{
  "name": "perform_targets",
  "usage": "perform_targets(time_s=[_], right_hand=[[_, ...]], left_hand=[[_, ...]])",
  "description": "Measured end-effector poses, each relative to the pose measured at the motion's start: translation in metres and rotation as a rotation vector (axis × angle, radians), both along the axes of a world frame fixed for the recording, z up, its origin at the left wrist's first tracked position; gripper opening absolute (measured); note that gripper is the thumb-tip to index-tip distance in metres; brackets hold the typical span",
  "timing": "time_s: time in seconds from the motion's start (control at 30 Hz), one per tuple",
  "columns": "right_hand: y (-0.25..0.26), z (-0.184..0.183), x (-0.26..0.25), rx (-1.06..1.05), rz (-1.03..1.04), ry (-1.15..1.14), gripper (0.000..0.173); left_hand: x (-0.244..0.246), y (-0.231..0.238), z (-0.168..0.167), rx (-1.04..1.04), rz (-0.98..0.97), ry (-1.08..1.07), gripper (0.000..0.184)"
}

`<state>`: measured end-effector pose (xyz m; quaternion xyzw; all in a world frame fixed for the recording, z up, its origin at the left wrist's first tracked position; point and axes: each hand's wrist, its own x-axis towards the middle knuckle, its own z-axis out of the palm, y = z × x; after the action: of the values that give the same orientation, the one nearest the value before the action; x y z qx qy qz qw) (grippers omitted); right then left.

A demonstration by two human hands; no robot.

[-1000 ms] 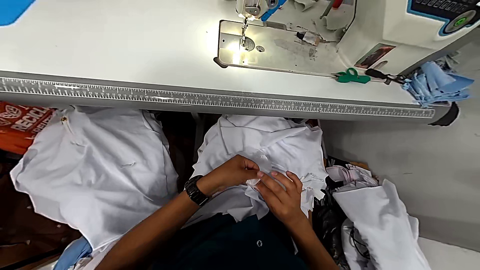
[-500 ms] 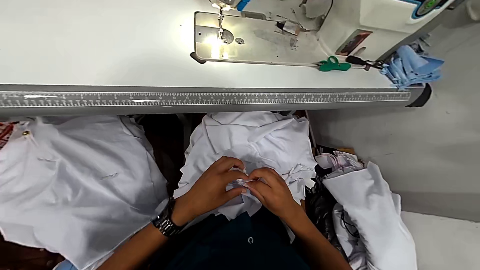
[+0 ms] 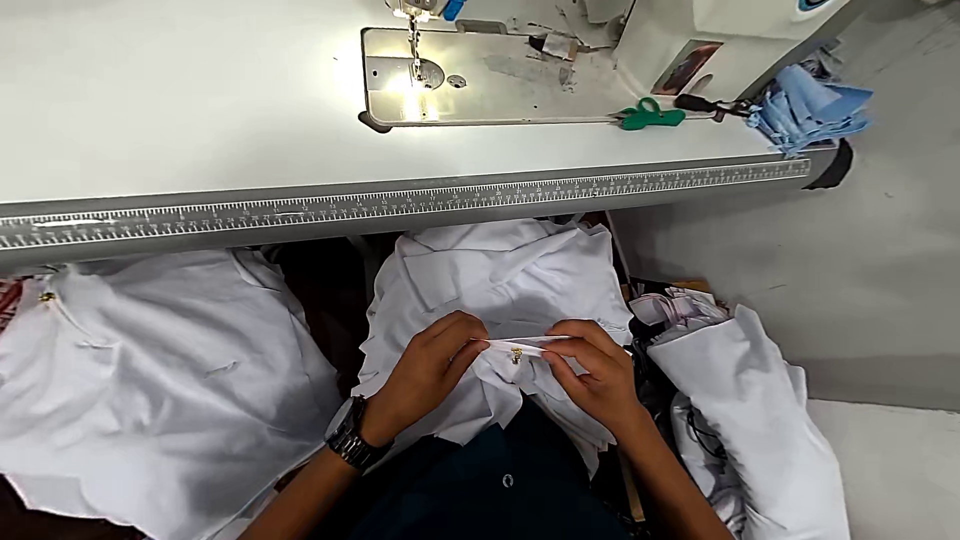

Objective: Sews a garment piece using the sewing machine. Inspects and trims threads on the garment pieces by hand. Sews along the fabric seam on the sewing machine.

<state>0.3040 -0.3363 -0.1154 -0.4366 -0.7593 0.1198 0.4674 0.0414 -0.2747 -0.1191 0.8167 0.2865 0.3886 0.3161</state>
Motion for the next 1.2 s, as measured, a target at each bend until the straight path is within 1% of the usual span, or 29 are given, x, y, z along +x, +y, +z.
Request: perform_targets(time_s=[0.07, 0.13, 0.23, 0.3, 0.37, 0.43, 0.47, 0.5, 0.57, 0.63, 0.7, 0.73, 0.8, 0.87, 0.9, 0.97, 1.03, 1.07, 1.13, 1.17, 1.2], right_hand=[[-0.002, 0.008, 0.004, 0.048, -0.013, -0.046, 0.006], [-0.005, 0.013, 0.010, 0.053, -0.005, -0.099, 0.007], [-0.016, 0.019, 0.013, 0.058, -0.038, -0.125, 0.012], [-0.029, 0.033, 0.016, 0.074, -0.086, -0.121, 0.013], [-0.043, 0.049, 0.020, 0.063, -0.120, -0.060, 0.013], [-0.053, 0.056, 0.029, 0.021, -0.162, -0.001, 0.013], [-0.058, 0.052, 0.037, -0.025, -0.182, 0.019, 0.012], [-0.061, 0.042, 0.047, -0.091, -0.182, 0.050, 0.012], [-0.066, 0.010, 0.067, -0.252, -0.146, 0.111, 0.013], [-0.067, -0.023, 0.077, -0.361, -0.134, 0.143, 0.012], [-0.069, -0.040, 0.078, -0.420, -0.151, 0.127, 0.013], [-0.070, -0.043, 0.077, -0.437, -0.150, 0.110, 0.016], [-0.066, -0.042, 0.077, -0.412, -0.143, 0.078, 0.014], [-0.060, -0.034, 0.080, -0.361, -0.137, 0.115, 0.012], [-0.059, -0.026, 0.082, -0.359, -0.123, 0.155, 0.015], [-0.057, -0.014, 0.087, -0.395, -0.071, 0.205, 0.024], [-0.052, -0.013, 0.094, -0.456, 0.020, 0.206, 0.032], [-0.049, -0.019, 0.098, -0.497, 0.064, 0.185, 0.031], [-0.039, -0.032, 0.104, -0.559, 0.113, 0.133, 0.020], [-0.035, -0.036, 0.103, -0.568, 0.100, 0.110, 0.015], [-0.030, -0.035, 0.099, -0.564, 0.065, 0.082, 0.017]], left_hand=[[0.006, -0.001, 0.001, -0.060, -0.021, 0.012, 0.013], [0.009, 0.000, 0.001, -0.095, -0.036, 0.037, 0.015], [0.009, 0.003, 0.005, -0.051, -0.057, 0.035, 0.018], [0.019, 0.010, 0.021, 0.024, -0.119, 0.004, 0.020], [0.034, 0.015, 0.044, 0.095, -0.175, -0.024, 0.023], [0.054, 0.020, 0.055, 0.143, -0.207, -0.014, 0.024], [0.065, 0.023, 0.052, 0.141, -0.227, 0.012, 0.025], [0.076, 0.027, 0.041, 0.120, -0.258, 0.037, 0.024], [0.093, 0.032, 0.009, 0.011, -0.336, 0.066, 0.021], [0.099, 0.029, -0.019, -0.118, -0.375, 0.091, 0.020], [0.101, 0.021, -0.028, -0.209, -0.362, 0.110, 0.018], [0.100, 0.018, -0.029, -0.236, -0.346, 0.113, 0.017], [0.097, 0.017, -0.026, -0.250, -0.311, 0.109, 0.017], [0.092, 0.019, -0.019, -0.249, -0.274, 0.111, 0.015], [0.090, 0.019, -0.014, -0.251, -0.258, 0.109, 0.014], [0.088, 0.017, -0.004, -0.259, -0.244, 0.094, 0.013], [0.092, 0.018, -0.006, -0.272, -0.245, 0.085, 0.012], [0.095, 0.019, -0.012, -0.284, -0.252, 0.091, 0.012], [0.100, 0.020, -0.028, -0.300, -0.266, 0.110, 0.012], [0.103, 0.020, -0.032, -0.297, -0.271, 0.124, 0.013], [0.104, 0.020, -0.034, -0.286, -0.277, 0.138, 0.013]])
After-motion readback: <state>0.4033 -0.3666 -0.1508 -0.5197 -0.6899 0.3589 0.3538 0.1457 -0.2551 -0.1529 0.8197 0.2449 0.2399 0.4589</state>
